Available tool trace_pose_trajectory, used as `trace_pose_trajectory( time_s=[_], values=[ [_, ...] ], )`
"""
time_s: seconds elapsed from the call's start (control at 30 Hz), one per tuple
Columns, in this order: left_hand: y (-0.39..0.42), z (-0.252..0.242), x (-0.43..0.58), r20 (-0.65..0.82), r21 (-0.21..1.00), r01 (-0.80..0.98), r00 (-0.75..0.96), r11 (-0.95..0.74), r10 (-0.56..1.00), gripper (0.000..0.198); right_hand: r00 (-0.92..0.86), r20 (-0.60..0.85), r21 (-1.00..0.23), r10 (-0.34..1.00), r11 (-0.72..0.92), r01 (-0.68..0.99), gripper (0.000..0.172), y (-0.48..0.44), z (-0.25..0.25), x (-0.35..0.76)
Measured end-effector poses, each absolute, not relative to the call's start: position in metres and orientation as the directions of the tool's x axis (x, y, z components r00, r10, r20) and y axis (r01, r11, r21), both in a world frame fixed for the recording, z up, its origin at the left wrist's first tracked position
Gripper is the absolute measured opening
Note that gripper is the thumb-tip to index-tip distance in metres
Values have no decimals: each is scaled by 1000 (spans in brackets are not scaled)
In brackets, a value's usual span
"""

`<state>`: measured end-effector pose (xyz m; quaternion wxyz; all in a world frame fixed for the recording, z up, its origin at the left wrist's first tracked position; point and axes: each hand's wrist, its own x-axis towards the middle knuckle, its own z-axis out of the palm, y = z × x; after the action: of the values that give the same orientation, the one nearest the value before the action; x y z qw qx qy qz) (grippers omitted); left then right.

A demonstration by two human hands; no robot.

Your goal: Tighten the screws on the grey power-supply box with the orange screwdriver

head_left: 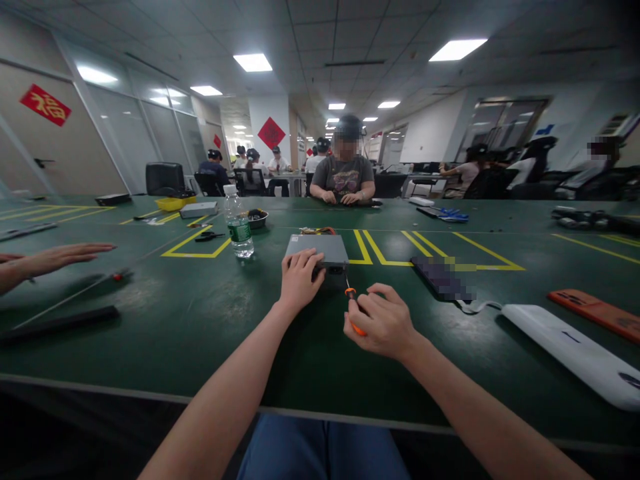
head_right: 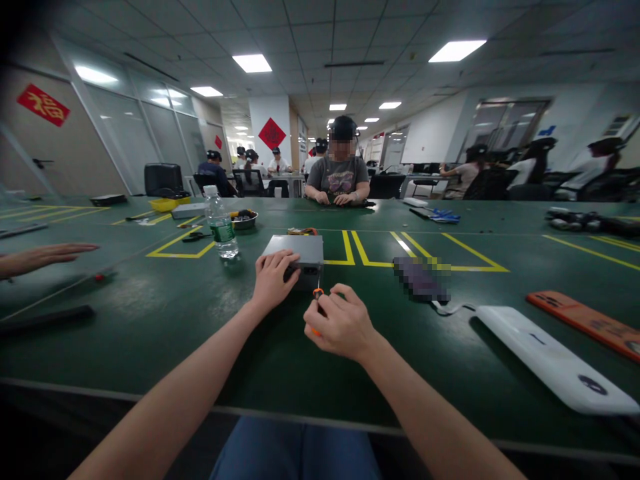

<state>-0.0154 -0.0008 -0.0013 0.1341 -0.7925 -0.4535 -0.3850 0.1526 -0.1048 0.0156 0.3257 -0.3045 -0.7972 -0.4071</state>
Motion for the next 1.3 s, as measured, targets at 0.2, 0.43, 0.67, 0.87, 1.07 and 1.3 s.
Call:
trace_pose_trajectory(
  time_s=[0.2, 0.43, 0.67, 0.87, 1.07, 1.3],
  values=[
    [-1, -1, -16, 737, 135, 820, 292, -556, 610, 28, -503, 821, 359, 271, 441, 823, 8, -105, 18, 153],
    [-1, -2, -16, 739, 129, 819, 297, -560, 604, 28, -485, 823, 329, 296, 447, 832, 8, -104, 20, 152],
    [-1, -2, -16, 737, 131, 819, 296, -559, 607, 29, -537, 762, 324, 362, 505, 800, 8, -107, 22, 150],
    [-1, -2, -15, 728, 133, 829, 290, -543, 621, 30, -493, 770, 300, 404, 453, 839, 20, -109, 25, 155],
    [-1, -1, -15, 718, 125, 831, 301, -542, 627, 31, -368, 819, 139, 440, 471, 871, 17, -107, 23, 157],
    [-2, -1, -15, 714, 131, 833, 297, -538, 634, 31, -460, 759, 224, 461, 479, 849, 10, -110, 20, 148]
  ],
)
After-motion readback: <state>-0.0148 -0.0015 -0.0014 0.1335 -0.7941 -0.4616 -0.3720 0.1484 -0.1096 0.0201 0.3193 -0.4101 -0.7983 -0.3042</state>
